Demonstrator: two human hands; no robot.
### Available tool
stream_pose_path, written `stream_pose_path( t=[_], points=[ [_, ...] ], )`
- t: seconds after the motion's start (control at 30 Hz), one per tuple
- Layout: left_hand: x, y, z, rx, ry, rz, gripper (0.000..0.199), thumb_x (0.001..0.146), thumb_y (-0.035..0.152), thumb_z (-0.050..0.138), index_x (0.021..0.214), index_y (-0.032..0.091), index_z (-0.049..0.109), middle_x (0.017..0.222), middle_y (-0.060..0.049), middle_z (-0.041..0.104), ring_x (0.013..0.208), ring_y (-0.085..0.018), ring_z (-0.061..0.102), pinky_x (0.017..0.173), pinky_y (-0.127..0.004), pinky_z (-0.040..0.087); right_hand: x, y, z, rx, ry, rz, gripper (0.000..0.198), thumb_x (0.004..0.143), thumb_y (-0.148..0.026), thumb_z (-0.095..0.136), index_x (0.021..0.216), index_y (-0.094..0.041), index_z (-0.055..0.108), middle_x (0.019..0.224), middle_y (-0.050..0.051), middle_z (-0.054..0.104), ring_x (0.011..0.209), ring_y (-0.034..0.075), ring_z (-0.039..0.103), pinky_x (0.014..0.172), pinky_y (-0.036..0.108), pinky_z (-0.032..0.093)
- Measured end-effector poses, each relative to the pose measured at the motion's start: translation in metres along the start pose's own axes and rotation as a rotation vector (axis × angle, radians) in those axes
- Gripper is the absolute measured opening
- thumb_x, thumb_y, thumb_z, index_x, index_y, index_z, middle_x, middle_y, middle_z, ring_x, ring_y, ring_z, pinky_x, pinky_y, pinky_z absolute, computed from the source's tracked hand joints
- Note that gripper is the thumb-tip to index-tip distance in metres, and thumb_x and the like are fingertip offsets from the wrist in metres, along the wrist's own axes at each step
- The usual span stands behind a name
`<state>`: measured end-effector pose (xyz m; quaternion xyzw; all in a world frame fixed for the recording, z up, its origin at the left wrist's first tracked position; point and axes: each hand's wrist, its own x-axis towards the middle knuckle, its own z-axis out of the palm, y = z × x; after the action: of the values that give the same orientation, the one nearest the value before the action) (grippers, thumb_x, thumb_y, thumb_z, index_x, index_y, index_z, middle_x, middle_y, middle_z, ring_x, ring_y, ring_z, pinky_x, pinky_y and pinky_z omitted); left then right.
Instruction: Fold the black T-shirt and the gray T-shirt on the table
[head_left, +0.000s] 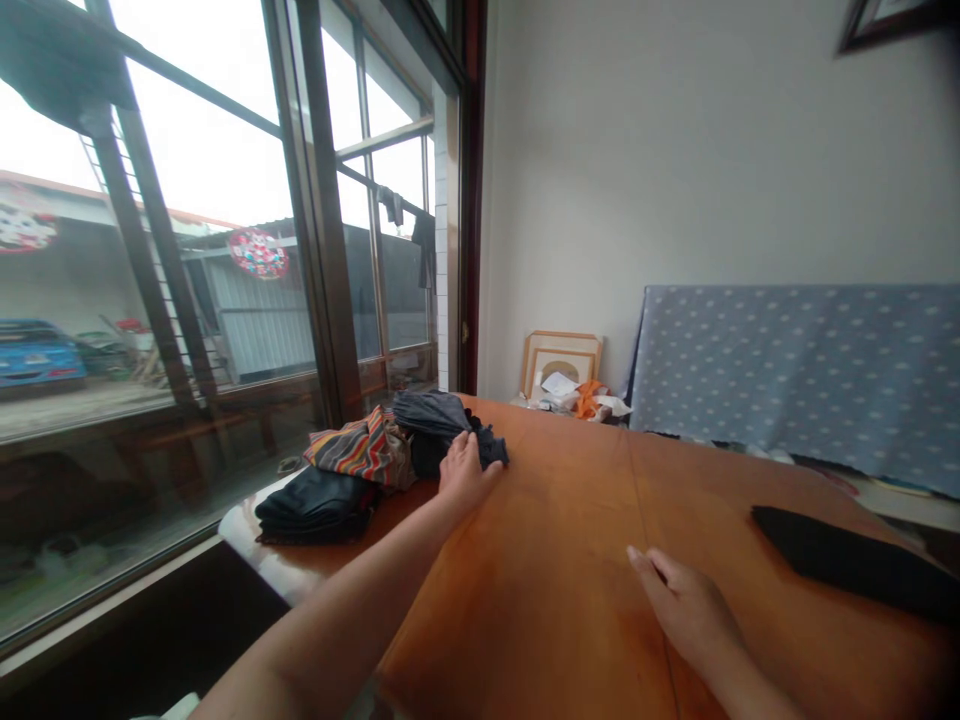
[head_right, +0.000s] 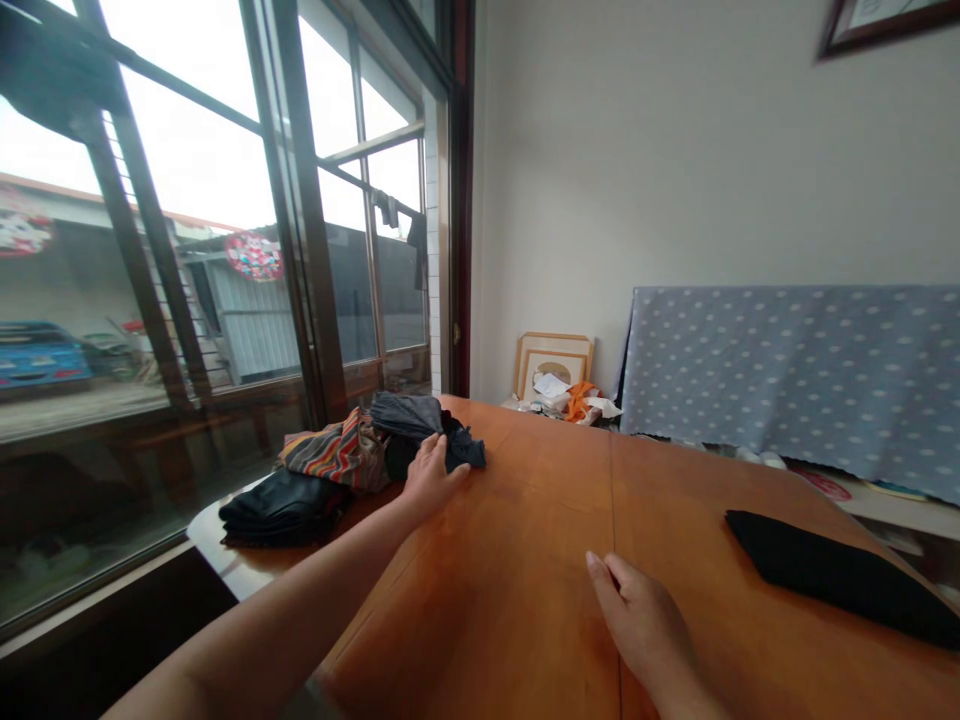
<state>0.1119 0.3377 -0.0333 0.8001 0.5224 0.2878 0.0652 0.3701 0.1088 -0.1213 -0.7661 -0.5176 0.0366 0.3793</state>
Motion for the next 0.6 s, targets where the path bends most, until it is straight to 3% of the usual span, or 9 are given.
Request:
stream_pose_path(
  t=[0.13,0.23,0.3,0.37,0.43,0.5,0.6],
  points=[
    [-0.073,0.066,-0.008,-0.445,-0.059,0.4,0.071,0.085,0.048,0.064,0.149,0.02,0.047,0.153,-0.015,0.043,0.143,-0.031,0.038,0.117,-0.042,0.032,0.003,0.006,-0.006,0.133,0.067,0.1,0.05,0.089,-0.067,0.043,0.067,-0.023,0.05,0.06,-0.001,0.056,0.06,0.017,0.052,0.057,0.027,0.036],
    [-0.127,0.104,-0.017,-0.695,-0.359,0.799,0.065,0.085,0.047,0.067,0.142,0.02,0.056,0.14,-0.015,0.058,0.13,-0.029,0.054,0.11,-0.037,0.042,0.009,0.013,-0.012,0.33,0.163,0.27,0.054,0.086,-0.071,0.045,0.078,-0.02,0.062,0.068,0.004,0.065,0.065,0.02,0.059,0.059,0.028,0.043],
    [-0.15,0.118,-0.018,-0.806,-0.608,0.898,0.047,0.091,0.045,0.061,0.13,0.02,0.067,0.121,-0.011,0.07,0.113,-0.023,0.066,0.098,-0.029,0.05,0.012,0.017,-0.015,0.461,0.259,0.359,0.057,0.084,-0.071,0.048,0.085,-0.017,0.065,0.071,0.007,0.067,0.065,0.021,0.061,0.06,0.029,0.046],
    [-0.158,0.121,-0.013,-0.865,-0.743,0.836,0.038,0.096,0.043,0.053,0.118,0.019,0.073,0.104,-0.007,0.076,0.095,-0.018,0.071,0.084,-0.023,0.053,0.013,0.02,-0.017,0.537,0.329,0.4,0.057,0.082,-0.07,0.052,0.088,-0.015,0.066,0.072,0.007,0.067,0.064,0.02,0.061,0.061,0.029,0.048],
    [-0.15,0.116,-0.003,-0.879,-0.677,0.704,0.037,0.098,0.041,0.05,0.11,0.017,0.075,0.097,-0.006,0.077,0.088,-0.017,0.071,0.078,-0.023,0.054,0.013,0.02,-0.019,0.554,0.345,0.4,0.053,0.081,-0.067,0.056,0.089,-0.016,0.066,0.073,0.006,0.067,0.063,0.018,0.061,0.062,0.029,0.048],
    [-0.132,0.105,0.008,-0.857,-0.447,0.571,0.034,0.097,0.04,0.05,0.106,0.018,0.075,0.098,-0.005,0.077,0.091,-0.018,0.07,0.082,-0.025,0.053,0.012,0.018,-0.019,0.525,0.295,0.378,0.049,0.081,-0.065,0.057,0.086,-0.017,0.065,0.073,0.004,0.066,0.065,0.018,0.061,0.063,0.029,0.047],
    [-0.1,0.077,0.023,-0.761,-0.07,0.353,0.028,0.097,0.037,0.051,0.105,0.022,0.073,0.102,-0.004,0.076,0.097,-0.02,0.069,0.088,-0.029,0.051,0.009,0.009,-0.016,0.439,0.109,0.301,0.048,0.086,-0.065,0.052,0.078,-0.019,0.062,0.069,0.002,0.063,0.064,0.017,0.059,0.062,0.028,0.044]
  ],
)
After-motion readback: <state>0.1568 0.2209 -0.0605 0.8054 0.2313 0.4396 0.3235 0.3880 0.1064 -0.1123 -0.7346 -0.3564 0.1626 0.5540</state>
